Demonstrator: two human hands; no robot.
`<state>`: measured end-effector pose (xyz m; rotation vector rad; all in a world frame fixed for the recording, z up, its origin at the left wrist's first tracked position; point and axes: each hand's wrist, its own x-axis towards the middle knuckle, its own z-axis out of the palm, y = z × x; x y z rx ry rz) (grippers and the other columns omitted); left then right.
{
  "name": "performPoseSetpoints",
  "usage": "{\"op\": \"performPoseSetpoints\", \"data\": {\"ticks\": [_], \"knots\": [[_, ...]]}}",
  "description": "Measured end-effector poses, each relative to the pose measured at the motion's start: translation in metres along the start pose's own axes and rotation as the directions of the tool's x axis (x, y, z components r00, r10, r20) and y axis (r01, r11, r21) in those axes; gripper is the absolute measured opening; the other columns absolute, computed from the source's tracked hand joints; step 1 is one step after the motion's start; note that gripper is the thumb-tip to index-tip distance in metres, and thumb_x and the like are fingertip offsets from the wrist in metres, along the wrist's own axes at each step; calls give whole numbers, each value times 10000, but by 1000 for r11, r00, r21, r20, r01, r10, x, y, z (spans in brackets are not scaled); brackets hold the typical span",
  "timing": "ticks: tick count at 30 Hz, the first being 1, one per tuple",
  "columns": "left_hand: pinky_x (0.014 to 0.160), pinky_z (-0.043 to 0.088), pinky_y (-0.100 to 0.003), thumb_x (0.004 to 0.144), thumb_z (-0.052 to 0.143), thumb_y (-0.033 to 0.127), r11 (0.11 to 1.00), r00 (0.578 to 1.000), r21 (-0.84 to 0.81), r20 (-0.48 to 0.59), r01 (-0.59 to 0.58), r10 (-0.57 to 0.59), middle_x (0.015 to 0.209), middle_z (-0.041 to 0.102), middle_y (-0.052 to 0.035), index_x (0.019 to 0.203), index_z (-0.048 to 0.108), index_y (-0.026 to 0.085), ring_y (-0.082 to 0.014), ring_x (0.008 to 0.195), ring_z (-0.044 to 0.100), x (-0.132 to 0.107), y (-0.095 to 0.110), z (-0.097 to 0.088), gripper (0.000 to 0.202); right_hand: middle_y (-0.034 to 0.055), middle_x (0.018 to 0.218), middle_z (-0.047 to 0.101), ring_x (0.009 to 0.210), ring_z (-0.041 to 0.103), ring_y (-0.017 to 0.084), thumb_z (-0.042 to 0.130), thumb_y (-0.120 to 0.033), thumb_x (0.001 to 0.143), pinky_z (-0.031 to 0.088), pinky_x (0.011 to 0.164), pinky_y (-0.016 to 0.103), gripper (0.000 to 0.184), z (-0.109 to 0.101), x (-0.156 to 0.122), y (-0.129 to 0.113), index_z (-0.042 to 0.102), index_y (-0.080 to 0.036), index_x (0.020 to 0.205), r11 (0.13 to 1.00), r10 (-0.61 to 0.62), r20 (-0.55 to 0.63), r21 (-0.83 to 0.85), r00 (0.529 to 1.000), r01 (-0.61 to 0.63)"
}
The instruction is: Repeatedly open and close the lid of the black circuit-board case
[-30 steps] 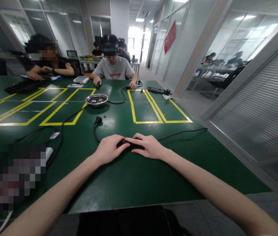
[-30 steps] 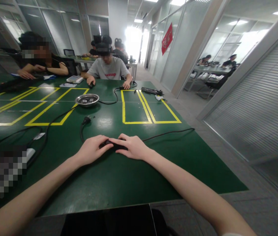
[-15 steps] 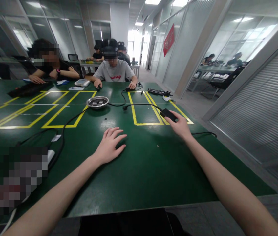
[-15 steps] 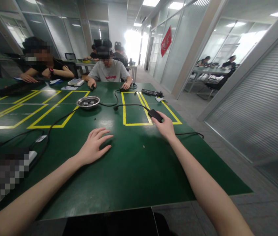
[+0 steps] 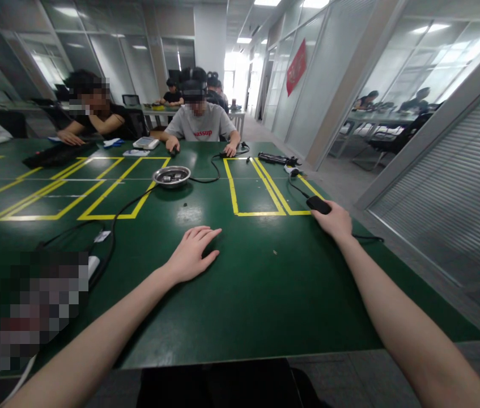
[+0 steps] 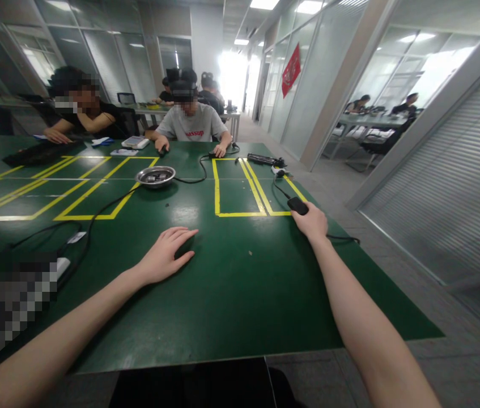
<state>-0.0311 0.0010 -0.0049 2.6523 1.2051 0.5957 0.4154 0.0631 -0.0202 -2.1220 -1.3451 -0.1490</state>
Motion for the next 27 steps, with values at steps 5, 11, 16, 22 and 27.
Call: {"op": "performPoseSetpoints", "data": {"ticks": [5,11,16,22,27], "knots": [[1180,377,-531,988,558,326,1000,1000,-23,8,-9,9,1424,629,-112,1473,514,217,-296,1363,500,0,0,-1,499,176,1156,701,1009,684,352,739,-414,773,543,863,431,522,0,-1,-3,732,-167,1232,994,72,2,-81,997,-71],[1177,378,-533,987,563,325,1000,1000,-26,11,-7,7,1415,632,-121,1460,527,202,-297,1361,501,-1,-1,1,490,188,1157,717,1031,673,355,660,-451,855,521,869,426,495,1,2,-5,718,-136,1233,994,113,-21,-8,993,-113],[1167,391,-523,988,561,328,999,1000,-38,2,-20,20,1400,637,-114,1449,537,218,-287,1340,518,-1,-2,1,475,126,837,737,797,686,299,517,-420,947,506,787,400,388,3,6,1,675,-146,1170,973,206,-60,119,977,-197],[1161,398,-522,989,560,328,999,1000,-45,8,-21,21,1393,636,-115,1439,546,216,-287,1333,521,-1,-2,0,464,42,505,598,608,654,270,429,-320,970,496,679,356,341,-2,7,3,695,-123,1055,956,255,20,144,967,-256],[1157,405,-514,984,570,311,998,1000,-63,20,-17,18,1389,636,-110,1420,560,213,-281,1318,531,-1,-1,-1,447,98,706,723,550,654,247,527,-393,936,531,696,378,455,-3,6,0,665,-84,1240,949,268,45,160,962,-272]]}}
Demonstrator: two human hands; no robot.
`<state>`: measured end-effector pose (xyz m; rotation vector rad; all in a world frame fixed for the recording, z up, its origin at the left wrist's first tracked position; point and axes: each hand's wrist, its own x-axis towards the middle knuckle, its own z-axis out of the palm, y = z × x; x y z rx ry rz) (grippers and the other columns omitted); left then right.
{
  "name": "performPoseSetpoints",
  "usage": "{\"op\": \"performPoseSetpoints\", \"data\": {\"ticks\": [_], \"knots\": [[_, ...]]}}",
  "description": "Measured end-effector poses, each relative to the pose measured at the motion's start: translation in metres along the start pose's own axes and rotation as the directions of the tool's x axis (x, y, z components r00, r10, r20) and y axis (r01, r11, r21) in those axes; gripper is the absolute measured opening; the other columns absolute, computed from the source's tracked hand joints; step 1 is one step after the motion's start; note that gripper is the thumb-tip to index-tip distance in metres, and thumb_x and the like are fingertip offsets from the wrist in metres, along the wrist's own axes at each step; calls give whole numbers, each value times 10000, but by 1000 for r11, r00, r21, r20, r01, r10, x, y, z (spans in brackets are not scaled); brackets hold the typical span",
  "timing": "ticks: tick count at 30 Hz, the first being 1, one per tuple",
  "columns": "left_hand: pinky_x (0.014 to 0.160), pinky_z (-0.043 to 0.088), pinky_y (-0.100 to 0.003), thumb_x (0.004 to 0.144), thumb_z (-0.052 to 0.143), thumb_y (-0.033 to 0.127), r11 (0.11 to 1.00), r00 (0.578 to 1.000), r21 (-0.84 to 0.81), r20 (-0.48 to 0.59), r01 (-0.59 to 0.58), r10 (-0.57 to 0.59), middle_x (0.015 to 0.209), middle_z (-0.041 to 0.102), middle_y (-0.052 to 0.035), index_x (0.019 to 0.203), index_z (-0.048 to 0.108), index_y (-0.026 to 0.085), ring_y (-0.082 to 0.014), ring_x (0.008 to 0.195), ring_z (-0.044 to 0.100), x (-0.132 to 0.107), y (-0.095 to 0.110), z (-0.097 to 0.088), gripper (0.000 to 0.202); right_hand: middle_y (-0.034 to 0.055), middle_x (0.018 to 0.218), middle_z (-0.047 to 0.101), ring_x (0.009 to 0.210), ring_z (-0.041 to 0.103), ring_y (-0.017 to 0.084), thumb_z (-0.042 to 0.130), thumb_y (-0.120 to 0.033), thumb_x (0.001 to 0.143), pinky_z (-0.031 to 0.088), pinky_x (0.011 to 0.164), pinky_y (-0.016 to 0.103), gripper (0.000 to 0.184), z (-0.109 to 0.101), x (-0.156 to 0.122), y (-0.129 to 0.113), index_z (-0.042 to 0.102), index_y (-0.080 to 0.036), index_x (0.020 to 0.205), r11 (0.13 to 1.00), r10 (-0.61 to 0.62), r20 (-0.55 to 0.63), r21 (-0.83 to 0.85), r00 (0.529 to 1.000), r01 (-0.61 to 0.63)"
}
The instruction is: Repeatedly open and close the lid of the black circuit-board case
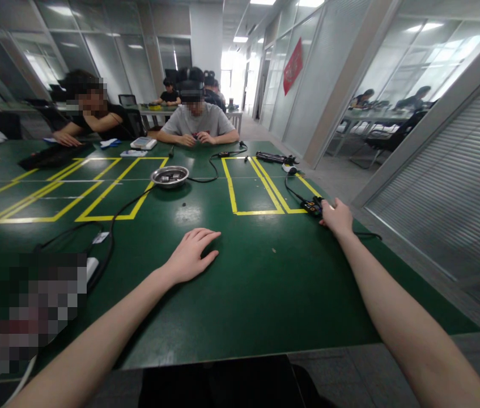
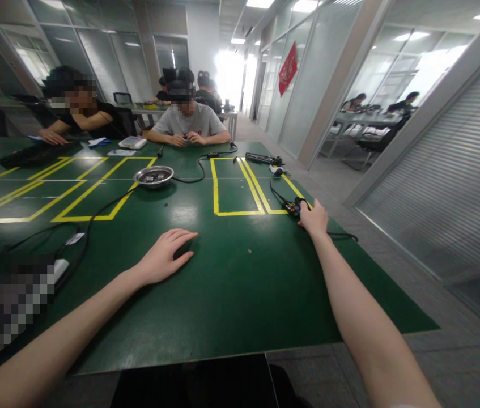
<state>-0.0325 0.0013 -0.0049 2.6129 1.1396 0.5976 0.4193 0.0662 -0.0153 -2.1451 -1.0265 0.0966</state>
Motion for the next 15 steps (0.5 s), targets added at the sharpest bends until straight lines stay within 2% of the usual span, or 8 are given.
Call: {"op": "performPoseSetpoints", "data": {"ticks": [2,3,5,7,9,12,15], "knots": [[1156,406,-515,984,572,309,1000,1000,-2,-2,0,0,1385,638,-107,1414,566,216,-282,1315,532,0,0,0,440,132,904,763,657,695,254,604,-391,884,546,789,397,519,2,-1,0,643,-105,1316,999,-35,-25,8,999,35],[1154,408,-516,983,573,308,1000,1000,-3,-3,-1,1,1381,640,-107,1411,571,218,-282,1313,534,0,0,0,437,141,989,762,748,712,266,635,-385,855,546,840,406,513,3,-1,1,664,-124,1296,997,-74,-40,5,996,74],[1151,414,-514,982,576,304,1000,1000,-6,-8,-7,7,1374,645,-102,1399,583,227,-281,1308,538,0,-1,0,425,152,1099,743,944,703,302,679,-385,803,536,920,424,420,4,-1,2,741,-150,1145,984,-178,-63,-21,982,177],[1147,420,-513,983,576,303,1000,1000,-9,-12,-14,14,1369,648,-96,1376,604,237,-279,1306,540,0,-1,0,400,165,1141,720,1039,673,326,710,-396,767,530,950,437,330,5,-1,2,778,-157,982,966,-252,-61,-68,966,248],[1145,423,-515,986,574,305,1000,1000,-8,-9,-17,17,1369,649,-96,1353,624,236,-279,1308,540,0,0,0,377,168,1153,696,1012,671,324,736,-404,743,535,939,438,315,5,-1,1,788,-157,932,961,-260,-47,-110,965,253],[1148,421,-525,988,570,311,1000,1000,2,1,-11,11,1374,645,-107,1323,650,217,-285,1317,536,1,1,0,356,152,1120,672,925,671,307,761,-404,723,545,892,434,362,2,-3,-1,790,-160,990,961,-244,-46,-144,969,235],[1149,421,-534,994,562,319,1000,1000,10,5,-15,15,1383,640,-107,1292,674,226,-288,1325,533,0,2,-1,332,132,1058,666,936,655,298,765,-376,720,538,884,410,383,-1,-3,-2,771,-160,1037,958,-267,-55,-118,962,260]]}}
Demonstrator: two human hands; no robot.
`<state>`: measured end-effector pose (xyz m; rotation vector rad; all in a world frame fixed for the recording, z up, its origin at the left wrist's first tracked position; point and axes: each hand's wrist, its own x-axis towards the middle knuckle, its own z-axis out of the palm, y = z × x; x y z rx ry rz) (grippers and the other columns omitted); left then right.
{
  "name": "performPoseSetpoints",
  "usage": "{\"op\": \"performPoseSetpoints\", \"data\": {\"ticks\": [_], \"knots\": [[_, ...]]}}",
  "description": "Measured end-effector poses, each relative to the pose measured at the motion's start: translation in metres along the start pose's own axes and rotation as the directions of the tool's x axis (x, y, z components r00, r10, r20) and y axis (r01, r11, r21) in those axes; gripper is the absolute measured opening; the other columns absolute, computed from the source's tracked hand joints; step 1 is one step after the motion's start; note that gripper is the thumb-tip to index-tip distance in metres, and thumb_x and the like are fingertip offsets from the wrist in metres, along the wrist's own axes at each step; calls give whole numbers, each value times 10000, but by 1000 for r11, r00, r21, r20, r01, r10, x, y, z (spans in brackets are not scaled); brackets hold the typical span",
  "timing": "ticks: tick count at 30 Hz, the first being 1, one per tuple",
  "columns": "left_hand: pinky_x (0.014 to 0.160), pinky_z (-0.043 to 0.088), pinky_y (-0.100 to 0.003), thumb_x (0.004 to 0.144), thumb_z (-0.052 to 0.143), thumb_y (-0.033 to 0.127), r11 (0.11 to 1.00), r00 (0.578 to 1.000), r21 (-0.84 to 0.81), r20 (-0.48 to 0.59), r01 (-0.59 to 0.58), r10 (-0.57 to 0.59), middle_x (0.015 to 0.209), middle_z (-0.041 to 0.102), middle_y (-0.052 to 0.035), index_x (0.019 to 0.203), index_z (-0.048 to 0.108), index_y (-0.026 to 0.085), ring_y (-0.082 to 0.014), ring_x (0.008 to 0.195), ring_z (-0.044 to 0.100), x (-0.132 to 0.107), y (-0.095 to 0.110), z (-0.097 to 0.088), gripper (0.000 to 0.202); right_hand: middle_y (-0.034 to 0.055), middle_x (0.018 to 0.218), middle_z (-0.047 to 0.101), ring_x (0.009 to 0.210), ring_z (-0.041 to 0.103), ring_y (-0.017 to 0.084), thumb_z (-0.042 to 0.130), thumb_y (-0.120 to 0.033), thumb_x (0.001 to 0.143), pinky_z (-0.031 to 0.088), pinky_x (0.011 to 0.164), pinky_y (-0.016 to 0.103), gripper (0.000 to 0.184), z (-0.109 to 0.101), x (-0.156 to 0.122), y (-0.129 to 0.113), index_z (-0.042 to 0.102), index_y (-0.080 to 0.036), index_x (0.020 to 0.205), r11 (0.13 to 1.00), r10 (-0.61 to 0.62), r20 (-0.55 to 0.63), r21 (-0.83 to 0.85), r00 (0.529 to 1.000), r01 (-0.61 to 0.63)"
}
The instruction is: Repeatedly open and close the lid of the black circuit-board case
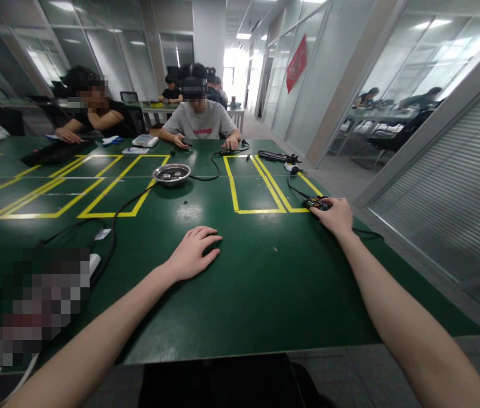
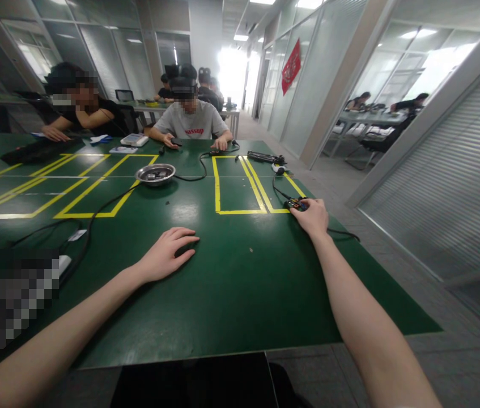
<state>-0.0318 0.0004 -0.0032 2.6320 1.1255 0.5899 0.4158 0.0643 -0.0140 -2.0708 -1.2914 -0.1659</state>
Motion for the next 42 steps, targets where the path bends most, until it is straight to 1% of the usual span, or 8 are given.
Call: {"op": "performPoseSetpoints", "data": {"ticks": [7,15,23,28,33,35,38,42], "knots": [[1148,420,-538,999,563,330,1000,1000,2,0,-8,8,1388,641,-101,1273,687,244,-287,1323,541,-1,-1,0,314,156,1143,673,1040,636,310,661,-403,849,513,896,416,367,1,1,9,686,-172,1134,999,41,-95,30,995,-38],[1157,410,-535,995,567,320,1000,1000,6,20,13,-13,1391,639,-112,1286,683,220,-288,1318,547,0,0,0,329,135,1108,747,1015,688,312,696,-446,837,535,835,398,410,6,-2,9,710,-213,1174,995,86,59,-57,995,-83],[1153,413,-543,991,568,318,1000,1000,-5,10,7,-7,1387,643,-106,1271,688,234,-290,1313,552,0,-1,0,316,120,1139,761,1062,701,313,777,-383,761,561,852,399,459,-1,-25,-40,729,-187,1174,994,-103,287,73,952,86],[1138,431,-535,968,604,338,999,1000,-46,-22,7,-8,1384,644,-114,1351,635,235,-297,1302,561,1,4,-4,398,108,1176,754,1068,710,286,807,-304,740,544,965,429,469,-2,-75,-90,715,-175,1181,841,-500,434,449,749,302],[1079,476,-492,880,707,450,980,987,-136,-86,-146,135,1342,649,-123,1280,659,243,-307,1244,587,1,18,-11,453,71,1157,757,1023,717,239,824,-287,765,554,918,360,458,-18,-129,-134,723,-207,1205,485,-871,408,807,275,337],[929,540,-411,860,721,515,962,978,-173,-33,-209,206,1089,710,-99,998,712,219,-259,1026,653,0,24,-12,327,55,1080,765,936,720,212,817,-286,788,553,866,326,411,-24,-141,-143,738,-210,1184,421,-907,385,846,171,326],[765,540,-352,824,741,603,960,971,-167,37,-226,235,873,679,-61,829,657,204,-222,849,630,-1,30,-12,408,46,1007,755,862,706,192,808,-279,804,547,815,304,364,-26,-147,-145,743,-204,1154,400,-916,365,852,165,337],[844,546,-396,810,763,587,978,980,-80,36,-194,197,983,691,-78,950,697,205,-257,949,628,0,30,-10,412,66,1037,739,917,698,211,775,-269,835,552,848,332,327,-22,-145,-143,728,-208,1153,366,-925,287,852,250,374]]}}
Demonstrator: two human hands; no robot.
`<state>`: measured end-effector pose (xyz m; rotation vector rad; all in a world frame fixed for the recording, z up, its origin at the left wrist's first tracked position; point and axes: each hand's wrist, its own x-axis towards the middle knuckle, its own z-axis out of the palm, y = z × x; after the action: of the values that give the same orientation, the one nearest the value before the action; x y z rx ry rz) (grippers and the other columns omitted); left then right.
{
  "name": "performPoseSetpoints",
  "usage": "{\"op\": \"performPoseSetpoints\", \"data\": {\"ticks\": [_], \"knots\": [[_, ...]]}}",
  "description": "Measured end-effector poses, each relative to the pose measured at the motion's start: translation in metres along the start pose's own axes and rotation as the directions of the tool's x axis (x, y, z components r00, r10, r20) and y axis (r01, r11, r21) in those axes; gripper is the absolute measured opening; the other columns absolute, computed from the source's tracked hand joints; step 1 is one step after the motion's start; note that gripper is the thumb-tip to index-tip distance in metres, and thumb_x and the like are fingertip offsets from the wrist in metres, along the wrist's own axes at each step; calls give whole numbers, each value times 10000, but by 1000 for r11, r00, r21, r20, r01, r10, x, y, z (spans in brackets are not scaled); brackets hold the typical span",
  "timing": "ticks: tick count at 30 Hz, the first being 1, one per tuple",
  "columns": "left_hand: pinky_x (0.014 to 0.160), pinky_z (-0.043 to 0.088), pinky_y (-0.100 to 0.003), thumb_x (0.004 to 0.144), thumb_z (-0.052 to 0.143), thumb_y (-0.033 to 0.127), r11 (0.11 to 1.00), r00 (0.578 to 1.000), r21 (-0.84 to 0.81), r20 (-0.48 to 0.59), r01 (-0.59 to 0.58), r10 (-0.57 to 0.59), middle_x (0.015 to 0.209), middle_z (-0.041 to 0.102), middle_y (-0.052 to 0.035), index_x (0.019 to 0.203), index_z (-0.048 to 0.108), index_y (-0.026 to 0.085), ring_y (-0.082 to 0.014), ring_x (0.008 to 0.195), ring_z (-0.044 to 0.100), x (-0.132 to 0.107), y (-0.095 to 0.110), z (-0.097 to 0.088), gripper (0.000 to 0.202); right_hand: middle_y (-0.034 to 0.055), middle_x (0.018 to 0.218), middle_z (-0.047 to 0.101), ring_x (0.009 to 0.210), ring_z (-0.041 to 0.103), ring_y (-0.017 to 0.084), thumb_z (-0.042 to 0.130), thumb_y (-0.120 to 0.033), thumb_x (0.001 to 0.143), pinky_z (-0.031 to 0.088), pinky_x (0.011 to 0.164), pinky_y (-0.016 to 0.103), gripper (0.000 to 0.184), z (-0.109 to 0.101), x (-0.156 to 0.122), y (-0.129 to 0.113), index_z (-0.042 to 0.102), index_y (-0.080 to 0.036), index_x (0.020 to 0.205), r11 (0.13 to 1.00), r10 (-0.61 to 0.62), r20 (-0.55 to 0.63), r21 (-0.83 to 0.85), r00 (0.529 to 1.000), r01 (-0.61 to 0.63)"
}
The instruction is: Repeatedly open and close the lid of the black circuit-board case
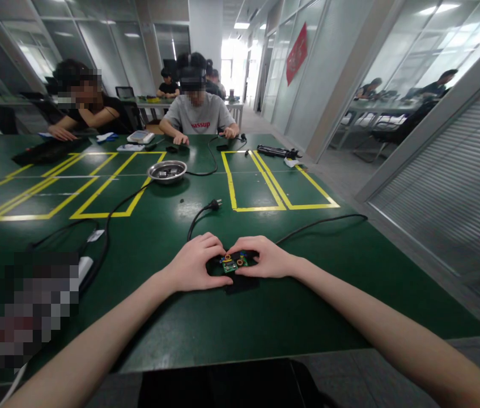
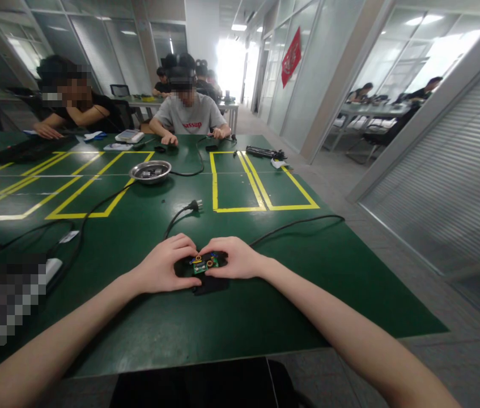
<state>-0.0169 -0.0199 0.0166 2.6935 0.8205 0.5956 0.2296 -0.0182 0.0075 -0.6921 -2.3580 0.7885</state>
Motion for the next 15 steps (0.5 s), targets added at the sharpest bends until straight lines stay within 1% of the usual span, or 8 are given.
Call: {"op": "performPoseSetpoints", "data": {"ticks": [3,6,8,11,13,15], "knots": [[952,539,-445,799,779,554,999,999,16,-17,46,-45,1136,688,-96,1152,706,223,-289,1076,620,-1,-4,0,489,82,1105,717,995,689,227,756,-295,863,557,875,348,305,-2,-1,3,725,-223,1158,999,-25,-82,-39,996,22],[1037,509,-490,797,782,547,995,995,24,-37,93,-92,1257,675,-107,1295,667,241,-317,1193,590,-2,-10,1,596,87,1154,694,954,690,219,770,-350,862,564,822,338,344,-10,-3,10,721,-233,1181,991,-4,-116,-130,993,-12],[1088,473,-523,803,774,560,992,992,37,-42,123,-121,1323,664,-110,1325,655,245,-336,1263,563,-3,-13,1,621,79,1128,693,902,686,214,802,-409,837,557,790,337,369,-17,-5,17,726,-238,1155,977,40,-133,-202,990,-67],[1130,433,-544,822,756,563,986,988,58,-31,155,-153,1382,648,-115,1329,651,242,-349,1325,534,-3,-16,2,610,58,982,683,845,665,212,830,-465,801,541,755,332,368,-26,-8,27,735,-215,1054,958,107,-150,-250,983,-143],[1143,418,-547,832,745,541,983,986,69,-18,168,-167,1405,635,-121,1338,641,235,-350,1350,519,-3,-16,3,601,49,940,658,820,643,201,821,-441,803,528,717,315,354,-29,-10,30,723,-200,1042,961,119,-143,-233,983,-150],[1155,405,-552,835,737,516,981,984,75,-11,178,-177,1424,621,-128,1350,627,223,-354,1371,504,-3,-17,4,602,45,941,637,817,622,191,796,-370,809,514,689,297,308,-27,-10,28,705,-192,1043,971,111,-144,-195,983,-138]]}}
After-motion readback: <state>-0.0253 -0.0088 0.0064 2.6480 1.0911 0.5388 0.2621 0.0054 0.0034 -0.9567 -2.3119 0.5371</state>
